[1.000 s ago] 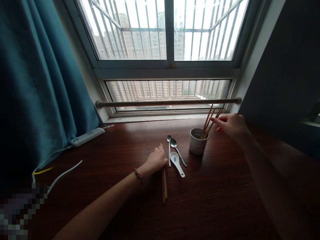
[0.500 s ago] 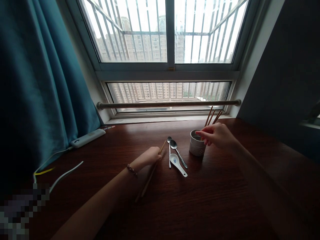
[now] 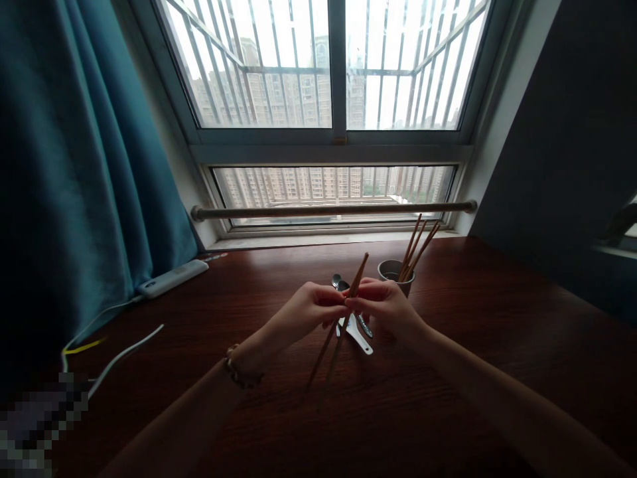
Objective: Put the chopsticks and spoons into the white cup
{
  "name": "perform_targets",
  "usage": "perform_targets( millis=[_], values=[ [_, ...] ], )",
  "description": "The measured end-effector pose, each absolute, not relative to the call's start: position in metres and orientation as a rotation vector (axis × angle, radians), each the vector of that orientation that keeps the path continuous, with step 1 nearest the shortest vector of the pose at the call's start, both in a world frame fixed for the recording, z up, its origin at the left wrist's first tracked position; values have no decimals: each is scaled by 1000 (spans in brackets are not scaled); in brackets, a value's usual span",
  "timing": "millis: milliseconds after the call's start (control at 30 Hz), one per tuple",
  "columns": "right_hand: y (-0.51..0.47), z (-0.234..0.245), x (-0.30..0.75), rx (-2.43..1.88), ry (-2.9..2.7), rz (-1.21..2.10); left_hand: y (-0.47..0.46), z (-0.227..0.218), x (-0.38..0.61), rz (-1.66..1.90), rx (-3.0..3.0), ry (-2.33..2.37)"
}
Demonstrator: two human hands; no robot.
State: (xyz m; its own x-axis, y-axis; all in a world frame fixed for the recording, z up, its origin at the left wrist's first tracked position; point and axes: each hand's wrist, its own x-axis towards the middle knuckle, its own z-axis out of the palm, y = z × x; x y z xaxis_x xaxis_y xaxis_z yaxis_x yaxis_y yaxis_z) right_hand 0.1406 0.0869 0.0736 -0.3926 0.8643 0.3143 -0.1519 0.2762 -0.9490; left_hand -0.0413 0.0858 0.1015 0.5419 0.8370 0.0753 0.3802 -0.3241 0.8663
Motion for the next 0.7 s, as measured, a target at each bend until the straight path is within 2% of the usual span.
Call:
perform_targets(
  millis=[267, 467, 567, 700],
  values=[
    [87, 94, 153, -719, -1463, 1219, 88, 97, -35, 776, 1854, 1070],
    [110, 144, 231, -706, -960, 646, 106, 101, -53, 862, 1868, 1172],
    [126, 149, 262, -791, -931, 439, 123, 88, -61, 848, 1878, 1269],
    [145, 131, 272, -1014, -1048, 550, 139, 60, -60, 724, 1933, 1357]
  ],
)
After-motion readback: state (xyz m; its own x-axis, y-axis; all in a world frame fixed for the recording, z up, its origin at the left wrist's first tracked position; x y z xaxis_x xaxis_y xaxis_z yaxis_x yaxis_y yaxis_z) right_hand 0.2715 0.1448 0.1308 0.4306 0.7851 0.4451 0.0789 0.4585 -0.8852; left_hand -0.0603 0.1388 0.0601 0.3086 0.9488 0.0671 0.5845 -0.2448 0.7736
